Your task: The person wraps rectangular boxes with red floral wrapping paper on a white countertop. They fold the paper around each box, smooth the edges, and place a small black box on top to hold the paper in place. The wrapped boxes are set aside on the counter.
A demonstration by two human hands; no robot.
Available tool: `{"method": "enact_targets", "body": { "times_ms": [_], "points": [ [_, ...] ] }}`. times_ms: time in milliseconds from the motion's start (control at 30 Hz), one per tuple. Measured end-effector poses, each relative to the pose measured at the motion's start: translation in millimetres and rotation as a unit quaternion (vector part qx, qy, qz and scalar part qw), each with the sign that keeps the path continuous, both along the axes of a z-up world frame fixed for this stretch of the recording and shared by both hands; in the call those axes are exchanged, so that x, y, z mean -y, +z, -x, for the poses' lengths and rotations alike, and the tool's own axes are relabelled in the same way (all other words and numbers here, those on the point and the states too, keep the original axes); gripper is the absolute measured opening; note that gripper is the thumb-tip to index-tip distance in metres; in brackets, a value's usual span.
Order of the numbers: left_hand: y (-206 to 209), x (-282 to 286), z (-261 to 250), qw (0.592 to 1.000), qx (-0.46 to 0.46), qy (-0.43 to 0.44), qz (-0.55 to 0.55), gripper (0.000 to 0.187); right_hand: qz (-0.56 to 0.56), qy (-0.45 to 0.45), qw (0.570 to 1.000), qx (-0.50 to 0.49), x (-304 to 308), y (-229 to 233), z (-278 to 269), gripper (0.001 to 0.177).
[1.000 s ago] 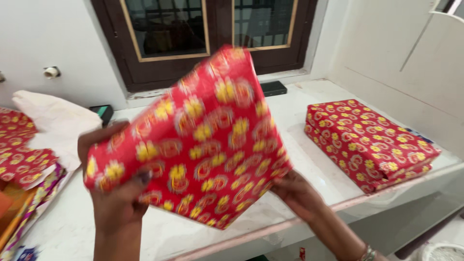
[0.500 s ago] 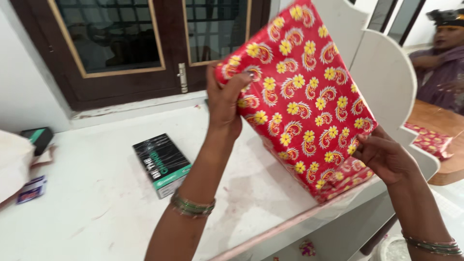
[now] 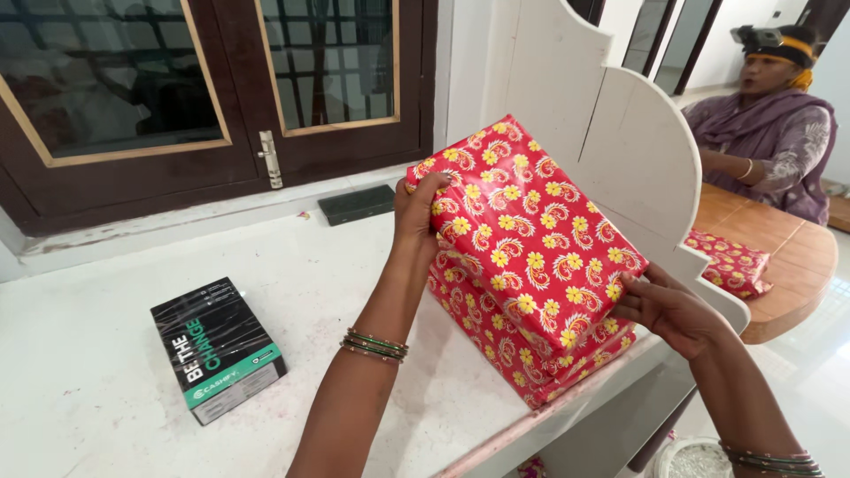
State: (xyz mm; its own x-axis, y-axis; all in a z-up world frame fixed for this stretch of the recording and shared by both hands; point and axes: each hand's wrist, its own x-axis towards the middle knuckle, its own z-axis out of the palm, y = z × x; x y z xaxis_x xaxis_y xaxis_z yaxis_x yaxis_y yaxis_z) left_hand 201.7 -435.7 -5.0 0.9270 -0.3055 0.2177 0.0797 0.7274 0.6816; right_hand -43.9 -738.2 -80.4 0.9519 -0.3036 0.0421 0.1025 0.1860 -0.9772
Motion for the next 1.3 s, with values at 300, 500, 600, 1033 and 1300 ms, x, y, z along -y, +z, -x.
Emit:
{"method": "enact_targets", "body": {
  "times_ms": [300,500,600,1033,1300],
  "points": [
    [-31.2,6.3,-21.6,0.997,-0.035,-0.005,-0.064,0.066,0.152,0.021,0.988,-0.025,-4.3,4.8,9.5,0.074],
    [-38.7,10.0,-26.8,0.997,-0.039,-0.013,-0.059,0.060,0.206,-0.077,0.975,0.004,9.0,-16.8,4.1,0.071],
    [-46.4,12.4,-28.8,0.996,-0.048,-0.025,-0.065,0.059,0.325,-0.128,0.937,-0.009,20.8,-28.6,7.5,0.063],
    [-86.5,18.4,-49.0,0.966,-0.035,-0.067,-0.247,0.050,0.365,-0.062,0.927,-0.053,37.7,-35.1,2.1,0.056],
    [-98.5,26.3,-55.5,0.957,-0.058,-0.045,-0.280,0.071,0.315,-0.074,0.941,-0.096,46.6,-44.7,5.4,0.062]
  ]
}}
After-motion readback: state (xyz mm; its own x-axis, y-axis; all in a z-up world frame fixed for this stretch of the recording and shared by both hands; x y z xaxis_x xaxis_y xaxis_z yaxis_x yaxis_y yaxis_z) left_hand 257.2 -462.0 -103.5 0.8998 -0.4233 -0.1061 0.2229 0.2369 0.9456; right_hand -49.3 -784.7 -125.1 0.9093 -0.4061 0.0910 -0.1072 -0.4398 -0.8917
